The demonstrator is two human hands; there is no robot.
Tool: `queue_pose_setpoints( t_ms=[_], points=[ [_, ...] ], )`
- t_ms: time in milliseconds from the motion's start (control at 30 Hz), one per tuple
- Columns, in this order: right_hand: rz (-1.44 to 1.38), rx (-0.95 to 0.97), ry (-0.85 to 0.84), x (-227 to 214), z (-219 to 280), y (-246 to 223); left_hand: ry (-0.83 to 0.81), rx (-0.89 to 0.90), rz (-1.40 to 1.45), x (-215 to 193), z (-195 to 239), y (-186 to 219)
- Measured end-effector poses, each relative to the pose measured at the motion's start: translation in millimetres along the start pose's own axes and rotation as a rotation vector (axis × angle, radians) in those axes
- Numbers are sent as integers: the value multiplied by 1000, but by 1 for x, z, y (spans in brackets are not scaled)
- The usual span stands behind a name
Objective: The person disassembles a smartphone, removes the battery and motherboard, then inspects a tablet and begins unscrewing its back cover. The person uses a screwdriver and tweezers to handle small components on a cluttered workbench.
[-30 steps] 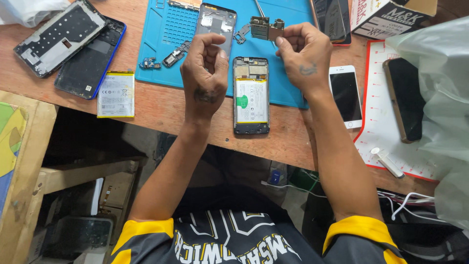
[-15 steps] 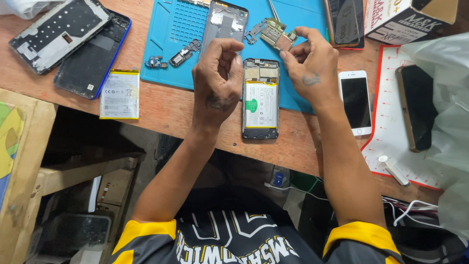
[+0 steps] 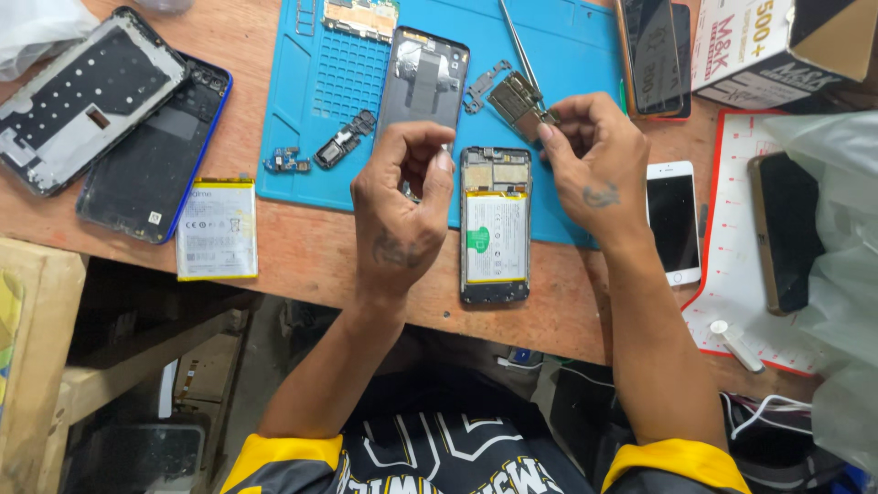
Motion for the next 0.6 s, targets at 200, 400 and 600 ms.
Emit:
queue_pose_setpoints(
  t_ms=[200,400,600],
  points=[
    [-304,82,-68,-2,-4,7,-33,-41,56,0,0,-6],
    [-403,173,-207,5,4,9,-88,-36,6,5,-1,-7],
    [-426,127,-304,8,10,-4,-90,-65,46,8,-1,-10]
  ],
)
Point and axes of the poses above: each hand's wrist, its own z-axis away from the middle knuckle, its own x-axis out of the palm, y = z × x, the point moved 9 cm from there along -z, towards the middle knuckle, and after that the axes turned 6 degrees about y, right-handed, at the moved point
